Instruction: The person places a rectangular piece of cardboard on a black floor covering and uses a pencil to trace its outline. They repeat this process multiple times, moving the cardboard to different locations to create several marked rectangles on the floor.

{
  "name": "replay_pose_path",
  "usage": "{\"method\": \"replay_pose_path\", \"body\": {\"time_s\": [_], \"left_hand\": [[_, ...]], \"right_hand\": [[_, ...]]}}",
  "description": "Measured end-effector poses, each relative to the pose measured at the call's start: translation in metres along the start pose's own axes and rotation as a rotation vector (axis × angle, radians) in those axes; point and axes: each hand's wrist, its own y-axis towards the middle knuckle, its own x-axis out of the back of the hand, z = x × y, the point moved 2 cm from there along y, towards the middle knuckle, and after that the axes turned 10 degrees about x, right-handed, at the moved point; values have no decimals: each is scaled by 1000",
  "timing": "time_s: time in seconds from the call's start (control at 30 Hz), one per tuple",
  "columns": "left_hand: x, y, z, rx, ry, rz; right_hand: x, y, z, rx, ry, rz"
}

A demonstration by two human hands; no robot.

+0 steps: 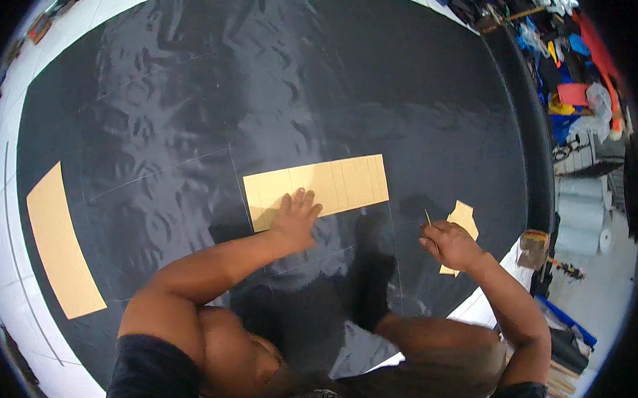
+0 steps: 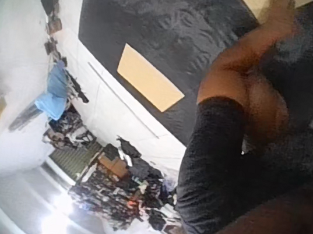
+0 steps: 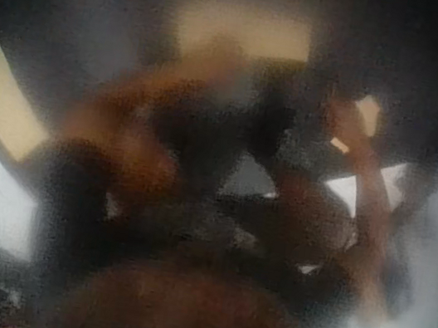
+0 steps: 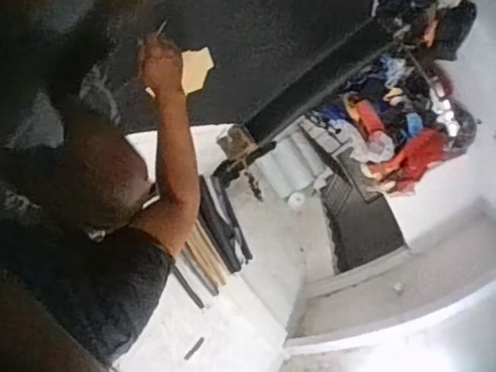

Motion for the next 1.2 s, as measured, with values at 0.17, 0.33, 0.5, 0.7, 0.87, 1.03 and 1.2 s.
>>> {"method": "replay_pose_path", "body": {"time_s": [0.17, 0.33, 0.5, 0.7, 0.87, 1.03, 1.2], "left_hand": [[10, -20, 14, -24, -210, -224], [19, -48, 21, 26, -210, -69], [39, -42, 22, 111, -177, -44], [63, -39, 17, 252, -112, 34], [33, -36, -6, 264, -142, 12], [-6, -1, -33, 475, -314, -512], [-32, 14, -38, 676, -349, -699]], "right_hand": [[-72, 19, -42, -1, 3, -172], [-122, 83, -18, 109, 20, -324], [-125, 139, -34, 186, -72, -439], [-123, 184, -74, 144, -53, -567], [-132, 188, -85, 75, -42, -600], [-131, 186, -85, 130, -29, -614], [-144, 170, -86, 188, 192, -685]]}}
